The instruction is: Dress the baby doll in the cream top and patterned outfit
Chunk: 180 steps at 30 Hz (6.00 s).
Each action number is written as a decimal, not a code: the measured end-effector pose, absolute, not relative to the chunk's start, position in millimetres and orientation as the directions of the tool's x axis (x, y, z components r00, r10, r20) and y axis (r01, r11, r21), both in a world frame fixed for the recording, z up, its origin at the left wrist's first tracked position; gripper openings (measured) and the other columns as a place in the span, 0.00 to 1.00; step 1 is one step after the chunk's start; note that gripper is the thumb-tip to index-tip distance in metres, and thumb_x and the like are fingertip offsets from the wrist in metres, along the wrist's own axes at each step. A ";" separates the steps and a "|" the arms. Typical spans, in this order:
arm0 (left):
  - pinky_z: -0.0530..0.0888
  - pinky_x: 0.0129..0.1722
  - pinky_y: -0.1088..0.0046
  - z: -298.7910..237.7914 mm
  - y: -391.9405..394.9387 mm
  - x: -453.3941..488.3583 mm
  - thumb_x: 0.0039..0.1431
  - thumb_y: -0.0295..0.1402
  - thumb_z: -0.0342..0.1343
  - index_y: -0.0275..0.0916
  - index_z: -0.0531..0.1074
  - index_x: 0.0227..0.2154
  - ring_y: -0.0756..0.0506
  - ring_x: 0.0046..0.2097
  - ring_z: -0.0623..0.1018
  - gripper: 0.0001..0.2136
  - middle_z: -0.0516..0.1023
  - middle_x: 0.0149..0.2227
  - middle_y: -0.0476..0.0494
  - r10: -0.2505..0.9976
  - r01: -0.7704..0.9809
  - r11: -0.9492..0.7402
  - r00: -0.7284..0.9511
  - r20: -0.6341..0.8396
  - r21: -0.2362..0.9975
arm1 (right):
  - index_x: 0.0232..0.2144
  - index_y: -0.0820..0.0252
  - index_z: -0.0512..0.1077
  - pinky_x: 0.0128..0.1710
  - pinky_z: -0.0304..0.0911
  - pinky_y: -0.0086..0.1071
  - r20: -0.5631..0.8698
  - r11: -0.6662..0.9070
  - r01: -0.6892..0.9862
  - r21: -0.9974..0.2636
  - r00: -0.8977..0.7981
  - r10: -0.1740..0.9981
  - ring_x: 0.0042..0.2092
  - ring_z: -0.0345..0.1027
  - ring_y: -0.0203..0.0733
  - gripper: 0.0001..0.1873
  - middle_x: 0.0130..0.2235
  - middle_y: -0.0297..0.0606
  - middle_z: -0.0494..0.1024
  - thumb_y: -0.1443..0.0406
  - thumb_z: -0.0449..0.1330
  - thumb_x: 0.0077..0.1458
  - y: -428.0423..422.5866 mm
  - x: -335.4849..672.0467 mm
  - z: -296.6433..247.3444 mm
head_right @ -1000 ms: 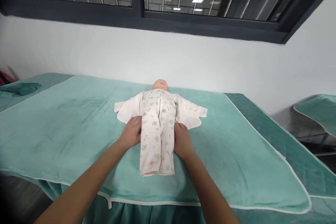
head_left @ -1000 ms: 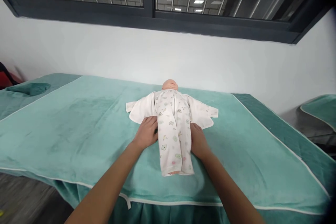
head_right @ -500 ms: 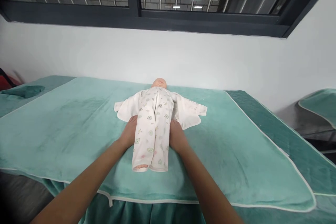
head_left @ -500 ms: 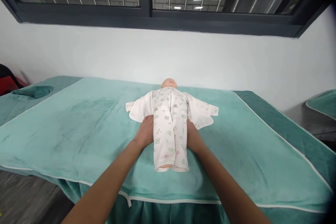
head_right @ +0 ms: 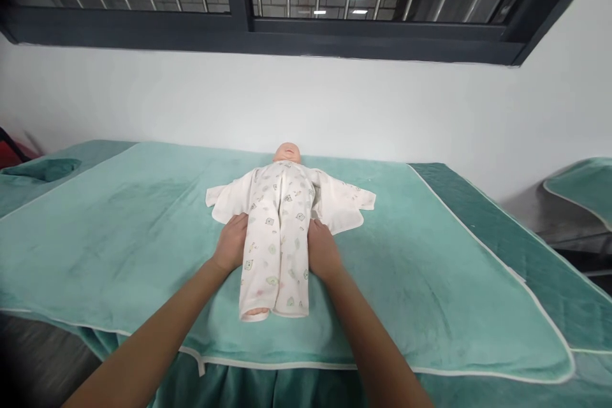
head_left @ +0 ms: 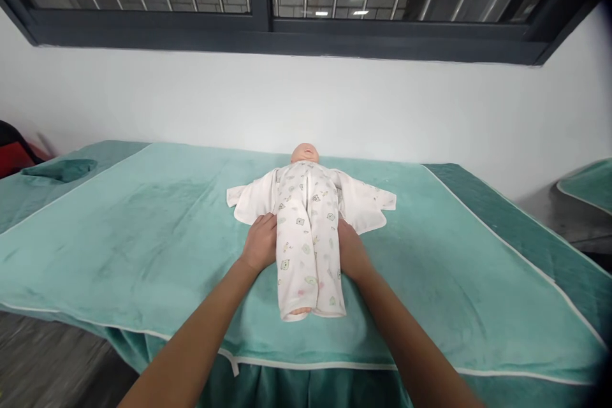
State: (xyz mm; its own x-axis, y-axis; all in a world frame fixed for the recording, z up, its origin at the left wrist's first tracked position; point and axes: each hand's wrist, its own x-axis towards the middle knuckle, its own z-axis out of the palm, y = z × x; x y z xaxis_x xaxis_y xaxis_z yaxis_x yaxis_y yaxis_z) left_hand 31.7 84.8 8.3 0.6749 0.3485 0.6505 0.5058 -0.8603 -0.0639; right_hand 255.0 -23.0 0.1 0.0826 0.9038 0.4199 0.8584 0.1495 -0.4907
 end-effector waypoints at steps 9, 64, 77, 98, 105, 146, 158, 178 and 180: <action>0.63 0.30 0.69 -2.2 89.9 25.6 0.57 0.21 0.45 0.40 0.66 0.21 0.46 0.29 0.68 0.13 0.69 0.23 0.47 0.507 0.520 -0.825 0.505 0.698 0.222 | 0.37 0.58 0.71 0.35 0.56 0.32 0.317 0.006 0.844 -0.536 0.194 0.928 0.35 0.69 0.44 0.08 0.34 0.39 0.77 0.65 0.51 0.62 -28.5 254.0 4.9; 0.71 0.32 0.68 96.4 111.5 89.0 0.57 0.37 0.58 0.44 0.78 0.37 0.43 0.34 0.76 0.07 0.79 0.33 0.47 0.912 0.265 -0.340 0.327 0.248 0.902 | 0.27 0.55 0.61 0.32 0.53 0.34 0.358 -0.079 0.673 -0.735 0.484 0.798 0.32 0.58 0.40 0.15 0.32 0.34 0.67 0.54 0.60 0.53 136.0 267.3 78.1; 0.67 0.33 0.71 108.1 218.9 127.5 0.58 0.36 0.55 0.40 0.79 0.31 0.47 0.31 0.74 0.10 0.80 0.31 0.47 0.898 0.396 -0.405 0.344 0.275 0.824 | 0.27 0.58 0.74 0.33 0.60 0.31 0.203 0.069 0.261 -0.963 0.531 0.823 0.31 0.65 0.38 0.12 0.29 0.33 0.76 0.56 0.61 0.52 140.9 282.1 78.0; 0.66 0.29 0.73 93.4 213.8 158.0 0.55 0.33 0.58 0.37 0.73 0.30 0.51 0.26 0.70 0.04 0.76 0.28 0.49 0.903 0.075 -0.260 0.372 0.215 0.963 | 0.36 0.58 0.78 0.38 0.66 0.32 0.212 0.181 0.111 -0.977 0.448 0.869 0.37 0.71 0.38 0.15 0.36 0.34 0.79 0.56 0.64 0.48 152.0 281.8 73.7; 0.69 0.36 0.70 91.8 214.1 157.5 0.55 0.37 0.59 0.39 0.75 0.36 0.48 0.34 0.74 0.09 0.78 0.34 0.46 0.889 0.226 -0.352 0.384 0.249 0.908 | 0.38 0.57 0.72 0.31 0.59 0.29 0.258 0.129 0.353 -0.927 0.348 0.901 0.28 0.63 0.33 0.12 0.26 0.27 0.71 0.62 0.62 0.49 149.3 279.9 77.8; 0.79 0.36 0.70 -79.2 -99.0 -92.7 0.60 0.35 0.55 0.44 0.77 0.37 0.43 0.39 0.82 0.07 0.82 0.37 0.47 0.937 0.641 -0.116 -0.182 0.297 0.759 | 0.26 0.54 0.56 0.28 0.50 0.35 0.124 -0.194 0.901 -0.387 0.259 0.958 0.26 0.58 0.42 0.23 0.24 0.34 0.68 0.43 0.55 0.54 94.9 243.1 98.3; 0.72 0.42 0.72 85.6 70.0 52.7 0.64 0.28 0.50 0.42 0.75 0.41 0.48 0.44 0.76 0.09 0.77 0.42 0.45 0.848 0.405 -0.525 0.177 0.499 0.748 | 0.22 0.57 0.62 0.30 0.51 0.31 0.162 0.028 0.479 -0.877 0.241 0.957 0.27 0.55 0.36 0.21 0.23 0.28 0.63 0.50 0.55 0.57 88.5 266.8 84.2; 0.62 0.19 0.76 112.7 158.4 134.0 0.55 0.39 0.57 0.40 0.77 0.32 0.51 0.22 0.68 0.09 0.75 0.27 0.49 0.913 0.381 -0.267 0.395 0.105 0.885 | 0.29 0.57 0.72 0.28 0.54 0.27 0.112 0.142 -0.045 -0.989 0.403 0.908 0.28 0.57 0.33 0.09 0.27 0.28 0.68 0.58 0.64 0.51 101.7 269.7 72.8; 0.62 0.20 0.77 109.1 157.8 133.2 0.56 0.39 0.56 0.41 0.77 0.31 0.52 0.23 0.68 0.09 0.75 0.27 0.49 0.901 0.346 -0.299 0.408 0.145 0.889 | 0.30 0.57 0.73 0.28 0.56 0.27 0.109 0.140 -0.052 -0.989 0.387 0.916 0.28 0.58 0.33 0.09 0.28 0.29 0.71 0.58 0.64 0.50 102.2 270.1 72.7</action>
State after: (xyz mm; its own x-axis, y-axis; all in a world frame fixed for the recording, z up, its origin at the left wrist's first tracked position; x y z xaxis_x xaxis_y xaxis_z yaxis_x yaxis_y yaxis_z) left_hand 133.2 157.8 109.1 0.4085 0.9012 0.1446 0.3457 -0.2994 0.8893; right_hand 270.1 102.2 72.7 0.3870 0.9156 0.1094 -0.0518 0.1400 -0.9888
